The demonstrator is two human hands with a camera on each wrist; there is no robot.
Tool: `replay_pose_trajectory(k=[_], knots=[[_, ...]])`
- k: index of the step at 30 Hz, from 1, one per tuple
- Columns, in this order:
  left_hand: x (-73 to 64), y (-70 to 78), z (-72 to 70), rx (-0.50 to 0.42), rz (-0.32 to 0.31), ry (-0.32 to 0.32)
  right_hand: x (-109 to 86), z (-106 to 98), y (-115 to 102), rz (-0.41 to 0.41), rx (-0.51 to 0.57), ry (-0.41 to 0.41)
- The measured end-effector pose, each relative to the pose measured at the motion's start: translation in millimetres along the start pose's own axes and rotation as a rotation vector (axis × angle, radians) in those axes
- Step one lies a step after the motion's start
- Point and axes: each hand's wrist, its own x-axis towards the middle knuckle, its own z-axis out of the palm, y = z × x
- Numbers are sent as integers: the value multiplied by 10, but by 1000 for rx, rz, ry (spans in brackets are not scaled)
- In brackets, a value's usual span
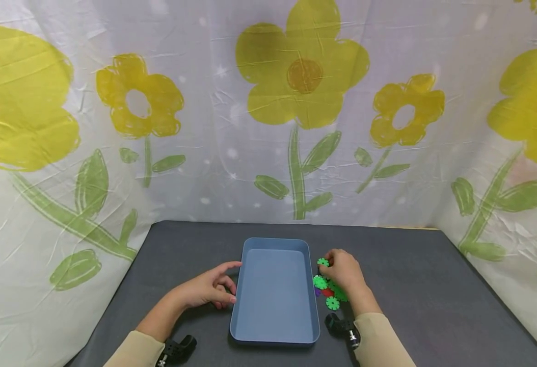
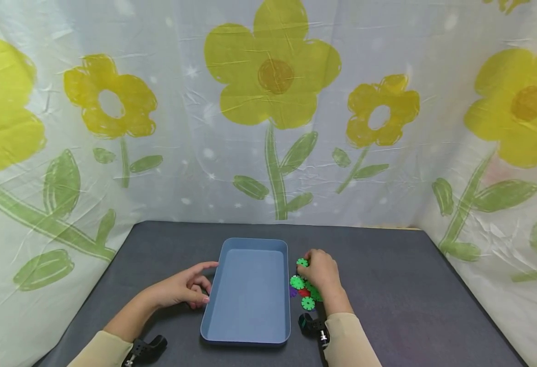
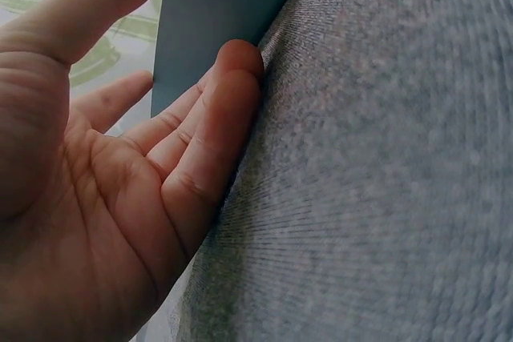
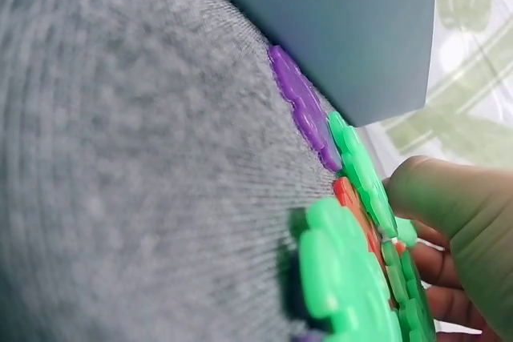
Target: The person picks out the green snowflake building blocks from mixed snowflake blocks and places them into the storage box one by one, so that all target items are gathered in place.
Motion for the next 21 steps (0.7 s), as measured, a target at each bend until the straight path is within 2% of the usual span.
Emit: replay_pose_trajectory(k=[14,21], knots=[[7,-44,-7,5,-3,11,-29,-15,-47,-71,-43,-26],[7,-46,-11,9,-2,16,-65,-48,-81,-200,-189,-11]])
